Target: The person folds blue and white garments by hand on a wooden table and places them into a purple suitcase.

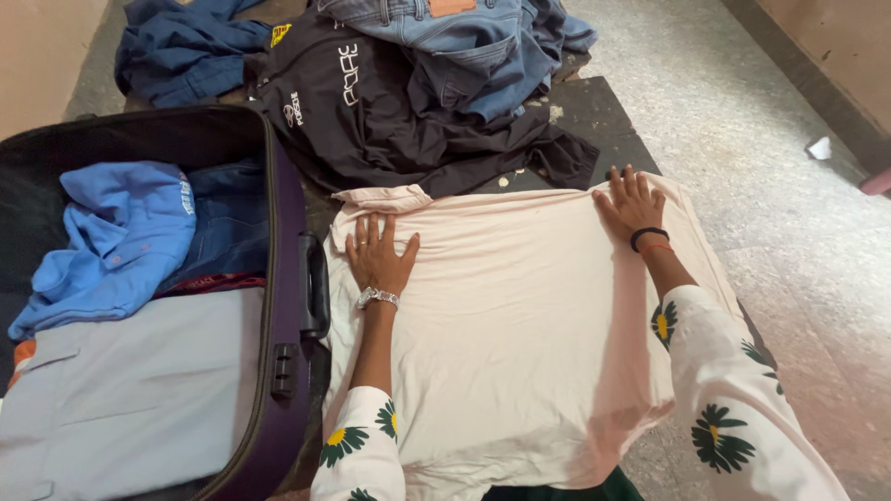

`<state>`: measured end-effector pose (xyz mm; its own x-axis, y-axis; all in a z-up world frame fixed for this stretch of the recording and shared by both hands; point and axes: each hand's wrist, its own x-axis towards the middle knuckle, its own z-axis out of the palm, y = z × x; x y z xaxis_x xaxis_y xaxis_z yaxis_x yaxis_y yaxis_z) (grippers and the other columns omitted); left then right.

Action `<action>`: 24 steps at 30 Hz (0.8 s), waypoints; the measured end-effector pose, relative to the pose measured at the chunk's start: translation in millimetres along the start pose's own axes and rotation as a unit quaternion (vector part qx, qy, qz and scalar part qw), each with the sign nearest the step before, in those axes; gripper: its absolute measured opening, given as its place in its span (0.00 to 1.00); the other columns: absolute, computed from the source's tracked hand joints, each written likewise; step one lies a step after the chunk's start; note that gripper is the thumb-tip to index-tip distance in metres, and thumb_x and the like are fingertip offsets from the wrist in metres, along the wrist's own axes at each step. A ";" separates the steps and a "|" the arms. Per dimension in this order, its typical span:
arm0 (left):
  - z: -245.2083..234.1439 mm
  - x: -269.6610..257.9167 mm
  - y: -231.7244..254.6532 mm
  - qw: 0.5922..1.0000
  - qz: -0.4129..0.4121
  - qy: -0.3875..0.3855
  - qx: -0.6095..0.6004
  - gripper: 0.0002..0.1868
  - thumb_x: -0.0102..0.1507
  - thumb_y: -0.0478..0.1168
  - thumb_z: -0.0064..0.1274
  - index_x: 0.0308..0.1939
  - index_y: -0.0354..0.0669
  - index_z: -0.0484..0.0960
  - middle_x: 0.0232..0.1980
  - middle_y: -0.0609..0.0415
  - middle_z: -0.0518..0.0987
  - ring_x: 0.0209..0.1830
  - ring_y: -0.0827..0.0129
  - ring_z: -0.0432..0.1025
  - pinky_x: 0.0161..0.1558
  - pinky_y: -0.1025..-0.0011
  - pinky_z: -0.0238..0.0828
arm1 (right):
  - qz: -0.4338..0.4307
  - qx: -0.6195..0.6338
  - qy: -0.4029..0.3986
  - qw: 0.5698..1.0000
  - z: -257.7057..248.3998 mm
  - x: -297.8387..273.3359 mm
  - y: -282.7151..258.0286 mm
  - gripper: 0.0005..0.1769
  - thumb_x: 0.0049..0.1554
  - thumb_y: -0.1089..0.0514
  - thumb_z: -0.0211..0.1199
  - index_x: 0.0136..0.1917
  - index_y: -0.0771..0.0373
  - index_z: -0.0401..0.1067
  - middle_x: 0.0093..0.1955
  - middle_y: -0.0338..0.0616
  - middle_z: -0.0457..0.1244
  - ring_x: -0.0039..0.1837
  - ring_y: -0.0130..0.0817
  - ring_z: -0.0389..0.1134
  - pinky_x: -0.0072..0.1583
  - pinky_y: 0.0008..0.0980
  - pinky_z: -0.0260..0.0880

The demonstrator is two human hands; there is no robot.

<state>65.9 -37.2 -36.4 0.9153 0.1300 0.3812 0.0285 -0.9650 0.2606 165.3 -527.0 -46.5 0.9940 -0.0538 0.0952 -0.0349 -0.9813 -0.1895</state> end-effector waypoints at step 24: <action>-82.0 -187.6 37.2 1.000 -0.014 0.004 -0.027 0.30 0.68 0.56 0.43 0.73 0.55 0.69 0.79 0.44 0.60 0.80 0.51 0.51 0.76 0.52 0.40 | -0.210 -0.021 -0.008 0.978 -38.9 -282.3 -66.7 0.39 0.65 0.31 0.35 0.83 0.48 0.46 0.86 0.44 0.39 0.84 0.41 0.38 0.78 0.53 0.34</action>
<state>-137.7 -78.9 -25.5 0.9112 0.1587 0.3801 0.0319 -0.9472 0.3190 -117.0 -453.6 -22.8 0.9234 0.3573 0.1406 0.3720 -0.9231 -0.0974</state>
